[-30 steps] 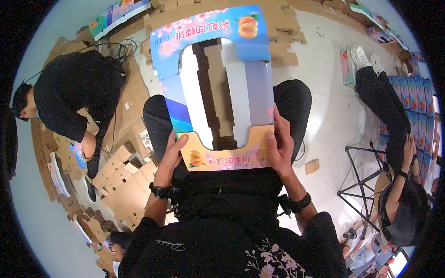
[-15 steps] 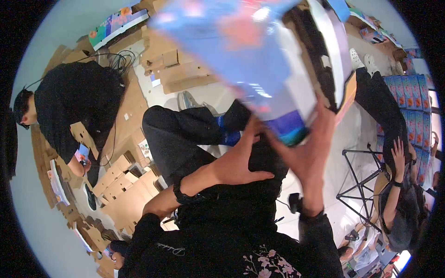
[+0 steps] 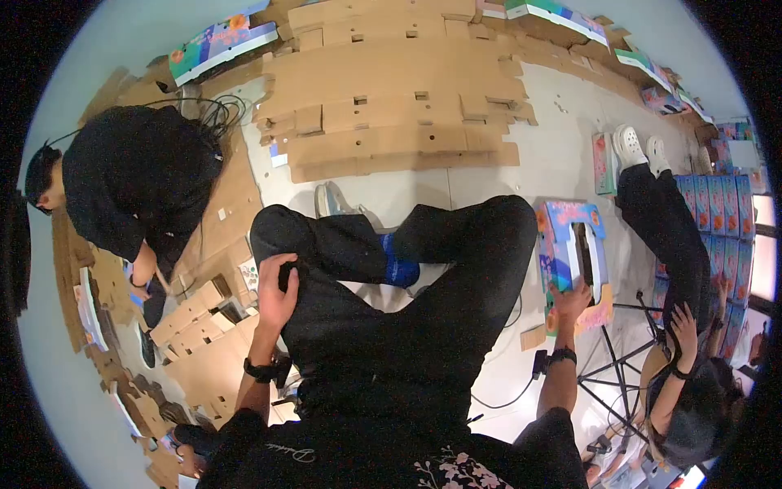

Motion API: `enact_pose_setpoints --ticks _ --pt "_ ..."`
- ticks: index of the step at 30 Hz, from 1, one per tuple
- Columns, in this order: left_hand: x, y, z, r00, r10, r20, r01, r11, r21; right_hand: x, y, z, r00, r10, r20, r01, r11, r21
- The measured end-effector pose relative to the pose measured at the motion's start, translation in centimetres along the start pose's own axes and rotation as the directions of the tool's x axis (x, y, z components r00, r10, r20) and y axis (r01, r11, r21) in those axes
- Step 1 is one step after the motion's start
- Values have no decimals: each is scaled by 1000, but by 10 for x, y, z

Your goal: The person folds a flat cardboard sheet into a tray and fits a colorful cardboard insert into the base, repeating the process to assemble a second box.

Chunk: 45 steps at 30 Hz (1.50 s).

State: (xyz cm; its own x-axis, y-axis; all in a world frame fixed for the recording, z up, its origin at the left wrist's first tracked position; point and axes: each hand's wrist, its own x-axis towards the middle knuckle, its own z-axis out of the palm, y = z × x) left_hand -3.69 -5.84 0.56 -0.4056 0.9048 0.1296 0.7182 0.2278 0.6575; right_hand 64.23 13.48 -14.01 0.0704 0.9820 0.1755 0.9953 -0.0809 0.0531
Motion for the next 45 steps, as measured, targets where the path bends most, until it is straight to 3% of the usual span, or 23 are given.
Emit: enact_pose_setpoints --ticks 3,4,5,6,7,9,10,12,14,17,20,23,26,28,29,32,35,38,40,42,43,45 --pt "3 0 4 999 -20 -27 20 1000 -14 30 -21 28 986 161 45 -158 986 -51" --pt "6 -1 6 999 -19 -29 19 1000 -5 50 -31 46 996 38 -78 -29 994 110" --pt "9 -3 8 999 -19 -31 19 1000 4 75 -48 63 977 -89 -196 110 989 99" --pt "12 -4 9 999 -19 -30 20 1000 13 109 -70 80 991 -45 -125 83 945 316" --pt "15 -5 10 999 -32 -15 33 999 21 135 -125 42 996 -50 78 -12 768 641" --pt "19 -6 9 998 -58 16 57 997 44 196 -181 52 922 -165 350 -191 594 781" --pt "18 -7 7 998 -58 12 57 997 44 230 -201 74 896 -277 348 -111 618 778" --pt "21 -5 8 999 -48 -3 48 998 39 246 -273 42 831 -255 494 -243 633 735" --pt "23 -6 10 998 -66 -4 66 998 24 262 -310 51 823 -216 525 -212 741 637" --pt "24 -8 11 997 -71 -25 71 997 6 272 -343 52 697 -163 698 -484 611 626" --pt "24 -8 11 997 -65 -48 65 998 -7 273 -364 63 799 -145 583 -259 793 551" --pt "25 -7 13 997 -61 -53 60 998 -10 271 -370 70 897 136 420 -267 926 269" --pt "26 -9 11 996 -75 -50 74 997 -14 269 -363 54 840 41 541 -280 887 367" --pt "28 -8 13 996 -85 -39 85 996 -12 242 -366 49 990 7 142 -58 932 358" --pt "31 -7 14 996 -87 -30 87 996 -1 236 -367 44 997 -27 -75 49 947 317" --pt "35 -6 15 996 -83 -21 83 997 -1 248 -366 47 980 -158 117 88 886 456" --pt "30 -5 13 996 -81 -21 82 997 16 270 -363 33 924 -354 -144 380 821 427" --pt "23 10 14 999 -21 49 18 998 68 244 -365 -133 971 -184 155 -27 556 831" --pt "17 18 15 984 26 174 -32 999 32 201 -334 -210 920 -304 249 -172 259 951" --pt "18 45 18 949 149 276 -109 982 -156 133 -310 -265 783 -430 450 -544 -122 830" --pt "22 64 19 925 216 313 -138 958 -251 89 -297 -277 724 -584 366 -598 -269 755" --pt "31 111 17 850 416 323 -349 904 -248 22 -300 -339 547 -761 349 -767 -289 573"
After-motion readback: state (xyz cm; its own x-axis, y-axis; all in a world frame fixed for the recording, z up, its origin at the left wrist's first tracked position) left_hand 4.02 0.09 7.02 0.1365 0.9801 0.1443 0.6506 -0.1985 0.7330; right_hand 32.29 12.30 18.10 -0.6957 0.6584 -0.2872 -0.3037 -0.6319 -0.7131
